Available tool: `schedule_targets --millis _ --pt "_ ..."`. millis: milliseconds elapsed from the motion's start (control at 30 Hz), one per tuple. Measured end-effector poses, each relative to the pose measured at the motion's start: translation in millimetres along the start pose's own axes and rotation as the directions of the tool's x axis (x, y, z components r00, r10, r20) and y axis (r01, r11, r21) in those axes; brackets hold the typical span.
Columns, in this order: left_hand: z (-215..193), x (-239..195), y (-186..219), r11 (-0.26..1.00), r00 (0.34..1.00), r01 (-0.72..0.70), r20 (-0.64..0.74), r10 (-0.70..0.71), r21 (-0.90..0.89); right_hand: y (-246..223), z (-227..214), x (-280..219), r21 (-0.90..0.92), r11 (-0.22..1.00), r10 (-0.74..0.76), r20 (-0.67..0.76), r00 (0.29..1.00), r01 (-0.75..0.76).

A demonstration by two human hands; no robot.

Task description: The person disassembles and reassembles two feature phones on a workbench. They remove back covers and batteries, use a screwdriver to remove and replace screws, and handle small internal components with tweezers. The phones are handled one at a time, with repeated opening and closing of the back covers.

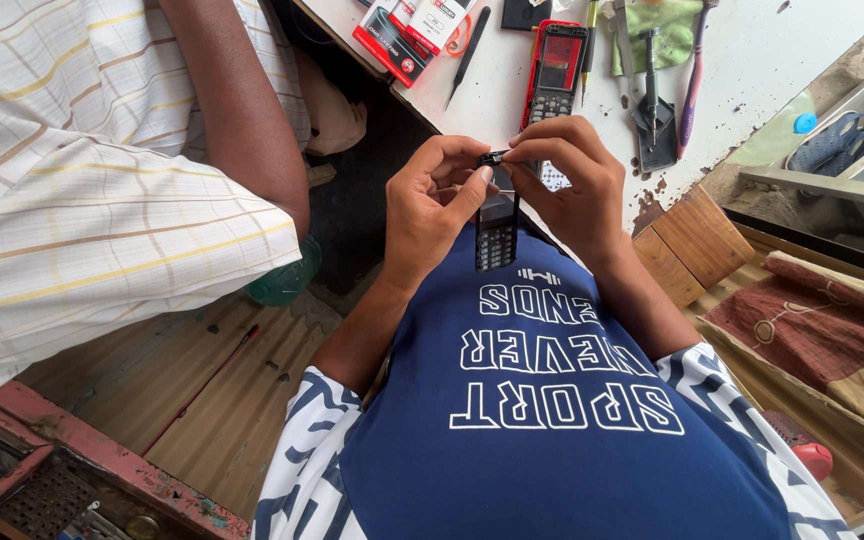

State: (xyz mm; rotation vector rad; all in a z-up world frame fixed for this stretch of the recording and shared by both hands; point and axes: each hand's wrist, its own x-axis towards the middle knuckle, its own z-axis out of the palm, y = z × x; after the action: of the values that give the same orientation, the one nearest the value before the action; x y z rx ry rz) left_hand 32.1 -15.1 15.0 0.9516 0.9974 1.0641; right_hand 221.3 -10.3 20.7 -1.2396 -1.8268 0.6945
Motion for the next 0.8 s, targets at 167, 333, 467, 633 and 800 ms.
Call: schedule_targets --millis 167,333,467,633,800 --pt "1.2 1.3 0.9 0.999 0.999 0.04 -0.008 -0.04 0.014 8.6 1.4 -2.3 0.106 0.991 0.076 0.016 0.997 -0.077" --pt "0.6 2.1 0.9 0.997 0.997 0.073 0.003 -0.073 -0.022 12.2 2.6 -3.8 0.191 0.974 0.123 0.029 0.992 -0.126" --pt "0.1 1.9 -0.6 0.996 0.996 0.088 0.005 -0.088 -0.026 11.6 -2.2 -2.1 0.14 0.984 0.106 0.047 0.993 -0.111" --pt "0.2 3.3 -3.4 0.997 0.998 0.069 0.013 -0.069 -0.044 10.1 -5.1 0.2 -0.139 0.978 -0.156 0.017 0.988 0.157" --pt "0.3 3.9 -6.0 0.994 0.996 0.083 0.016 -0.082 -0.076 12.1 -3.5 0.3 -0.17 0.963 -0.21 0.007 0.978 0.208"
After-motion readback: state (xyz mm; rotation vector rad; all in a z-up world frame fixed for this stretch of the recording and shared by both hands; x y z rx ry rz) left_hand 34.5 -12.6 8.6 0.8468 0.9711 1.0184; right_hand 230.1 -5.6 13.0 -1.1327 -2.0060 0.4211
